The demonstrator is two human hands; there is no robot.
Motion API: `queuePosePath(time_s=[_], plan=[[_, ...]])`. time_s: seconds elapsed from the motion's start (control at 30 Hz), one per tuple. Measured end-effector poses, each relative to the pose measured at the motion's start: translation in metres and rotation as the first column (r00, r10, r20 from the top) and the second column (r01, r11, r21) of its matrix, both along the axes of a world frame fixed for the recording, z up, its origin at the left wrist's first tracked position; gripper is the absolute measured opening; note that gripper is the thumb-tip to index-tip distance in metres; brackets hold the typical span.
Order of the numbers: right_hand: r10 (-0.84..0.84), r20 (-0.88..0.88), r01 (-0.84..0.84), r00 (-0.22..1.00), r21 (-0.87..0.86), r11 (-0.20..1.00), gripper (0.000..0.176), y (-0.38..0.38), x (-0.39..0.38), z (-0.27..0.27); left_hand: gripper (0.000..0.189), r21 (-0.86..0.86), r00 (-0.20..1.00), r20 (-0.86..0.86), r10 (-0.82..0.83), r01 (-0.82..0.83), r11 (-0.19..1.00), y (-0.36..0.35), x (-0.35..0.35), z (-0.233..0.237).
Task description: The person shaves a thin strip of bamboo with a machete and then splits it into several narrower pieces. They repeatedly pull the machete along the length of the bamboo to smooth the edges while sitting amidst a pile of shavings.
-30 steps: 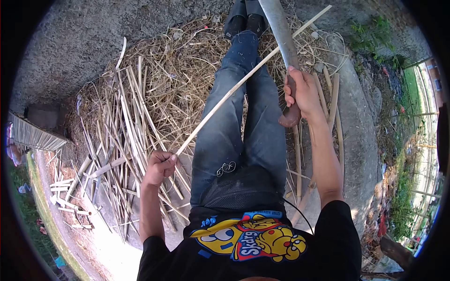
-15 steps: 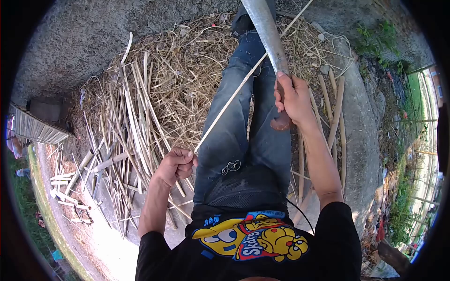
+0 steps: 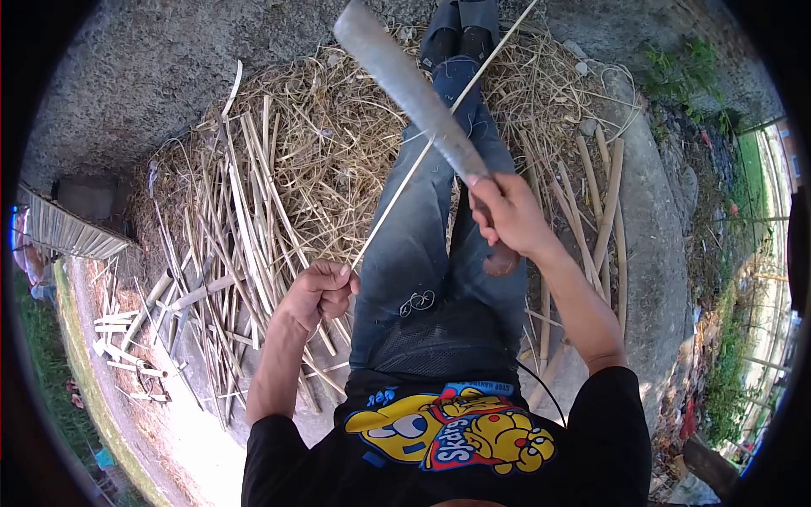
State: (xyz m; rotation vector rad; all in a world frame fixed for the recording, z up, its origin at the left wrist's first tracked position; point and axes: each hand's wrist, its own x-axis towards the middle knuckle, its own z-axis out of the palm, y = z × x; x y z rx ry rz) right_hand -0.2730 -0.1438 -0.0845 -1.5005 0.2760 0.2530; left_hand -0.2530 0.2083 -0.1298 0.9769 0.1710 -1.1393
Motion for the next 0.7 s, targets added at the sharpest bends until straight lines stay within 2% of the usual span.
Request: queuePosePath(time_s=[0.03,0.07,0.13,0.2,0.27,0.33,0.37,0.47,0.5,0.57,0.67,0.7], plan=[[0.137,-0.059,-0.142,0.989,-0.090,0.986,0.038,0.015,-0.012,-0.003,0.034,0.000,1.000,-0.008,0.001,-0.001,1.000,-0.006,0.003,0.000],[0.249,0.036,-0.236,0.968,-0.209,0.949,0.037,0.023,-0.020,-0.017,0.034,0.002,1.000,-0.013,0.000,0.000,1.000,-0.011,0.007,0.001],[0.277,0.227,-0.189,0.934,-0.345,0.919,0.037,0.022,-0.018,-0.013,0.036,0.042,1.000,0.017,-0.021,0.020,0.999,-0.010,0.008,0.003],[0.040,0.133,-0.013,0.990,-0.199,0.980,0.040,0.005,-0.004,0.009,0.036,-0.074,0.997,-0.014,-0.070,0.069,0.995,0.000,0.003,0.000],[-0.205,0.174,0.223,0.963,-0.091,0.971,0.041,-0.018,0.018,0.020,0.036,-0.094,0.997,-0.048,-0.055,0.050,0.994,0.005,0.002,0.000],[-0.280,0.216,0.294,0.935,-0.036,0.955,0.041,-0.029,0.034,0.022,0.034,-0.168,0.991,-0.105,-0.086,0.067,0.984,0.004,0.001,-0.004],[-0.268,0.190,0.276,0.944,-0.013,0.961,0.042,-0.025,0.031,0.020,0.034,-0.173,0.988,-0.123,-0.092,0.070,0.982,0.001,0.000,-0.007],[0.009,0.106,0.003,0.994,-0.114,0.993,0.041,0.007,0.006,0.000,0.035,-0.280,0.964,-0.217,-0.151,0.087,0.956,-0.007,-0.001,-0.017],[0.004,0.112,0.009,0.994,-0.112,0.994,0.041,0.004,0.007,0.000,0.035,-0.291,0.956,-0.281,-0.086,0.000,0.957,-0.006,-0.007,-0.022],[-0.051,0.034,0.051,0.998,-0.015,0.999,0.039,-0.006,0.006,-0.001,0.035,-0.259,0.962,-0.253,-0.103,0.035,0.965,0.007,-0.010,-0.024],[-0.251,0.113,0.248,0.961,0.044,0.968,0.042,-0.032,0.028,0.009,0.034,-0.243,0.963,-0.251,-0.097,0.034,0.969,0.015,-0.017,-0.019],[-0.247,0.119,0.244,0.962,0.042,0.969,0.042,-0.034,0.032,0.013,0.034,-0.235,0.966,-0.238,-0.102,0.044,0.971,0.015,-0.015,-0.019]])
